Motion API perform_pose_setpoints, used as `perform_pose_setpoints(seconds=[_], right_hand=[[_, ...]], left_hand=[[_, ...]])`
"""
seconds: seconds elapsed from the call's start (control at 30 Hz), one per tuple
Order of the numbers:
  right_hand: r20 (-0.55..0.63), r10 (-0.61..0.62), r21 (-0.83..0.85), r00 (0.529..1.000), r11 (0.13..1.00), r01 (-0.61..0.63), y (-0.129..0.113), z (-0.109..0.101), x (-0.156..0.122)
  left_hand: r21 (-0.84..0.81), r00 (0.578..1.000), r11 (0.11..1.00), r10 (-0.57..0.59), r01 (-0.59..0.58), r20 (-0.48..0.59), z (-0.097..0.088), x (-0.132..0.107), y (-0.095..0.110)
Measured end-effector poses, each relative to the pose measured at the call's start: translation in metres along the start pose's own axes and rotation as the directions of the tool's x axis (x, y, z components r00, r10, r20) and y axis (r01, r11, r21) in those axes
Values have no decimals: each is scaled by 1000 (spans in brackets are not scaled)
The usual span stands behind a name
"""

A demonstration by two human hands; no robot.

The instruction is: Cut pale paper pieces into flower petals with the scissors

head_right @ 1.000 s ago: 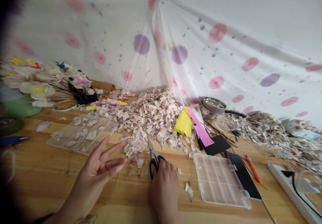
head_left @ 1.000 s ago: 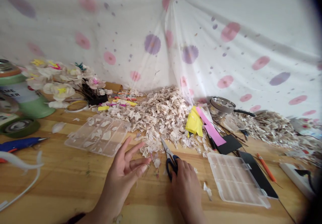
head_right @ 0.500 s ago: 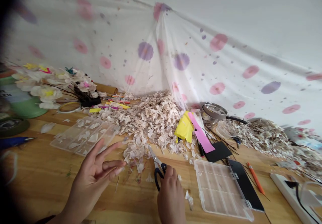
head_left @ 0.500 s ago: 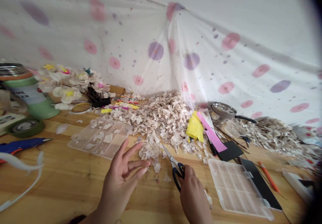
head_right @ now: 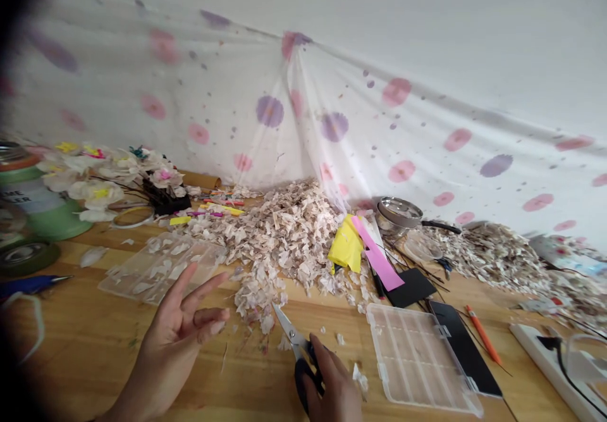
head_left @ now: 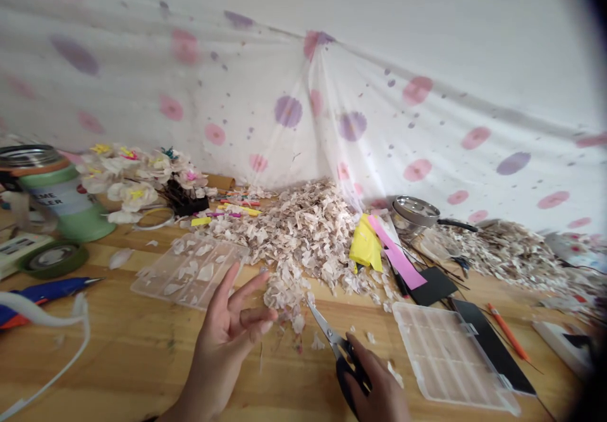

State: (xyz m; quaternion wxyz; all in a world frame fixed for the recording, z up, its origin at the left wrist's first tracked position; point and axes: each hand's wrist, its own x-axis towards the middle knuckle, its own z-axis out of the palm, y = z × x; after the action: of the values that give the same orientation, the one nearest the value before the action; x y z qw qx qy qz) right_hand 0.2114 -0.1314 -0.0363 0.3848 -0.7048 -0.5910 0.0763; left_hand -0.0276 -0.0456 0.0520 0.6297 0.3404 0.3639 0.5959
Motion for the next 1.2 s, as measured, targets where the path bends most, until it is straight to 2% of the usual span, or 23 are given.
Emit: perform_pose_setpoints(seconds=[0.17,0.27,0.4,0.53,0.67,0.77,0.9,1.2], right_hand=[[-11,-8,42,1000,999,8,-11,7,1],[-23,-47,146,999,988,50,-19,13,0],[-75,-143,220,987,963,157,-30,13,-1],[-47,-329,134,943,934,332,-43,-3,8],[77,-476,-47,876,876,480,-59,-24,23],[140,-510,-167,849,833,528,-67,-30,31],[178,-566,-281,805,755,593,-68,-27,35],[163,-614,-362,772,691,626,-63,-27,38]], left_hand=[[6,1000,1000,5,-5,-16,-1,0,2],[18,1000,1000,4,-3,-27,-2,-1,2],[1,993,994,-107,107,-43,2,0,6],[-24,971,971,-238,237,-33,9,3,10],[16,974,974,-226,227,-23,12,2,10],[27,985,984,-174,174,12,11,-1,9],[34,987,988,-154,152,46,8,-3,7],[67,983,982,-180,177,40,6,-1,6]])
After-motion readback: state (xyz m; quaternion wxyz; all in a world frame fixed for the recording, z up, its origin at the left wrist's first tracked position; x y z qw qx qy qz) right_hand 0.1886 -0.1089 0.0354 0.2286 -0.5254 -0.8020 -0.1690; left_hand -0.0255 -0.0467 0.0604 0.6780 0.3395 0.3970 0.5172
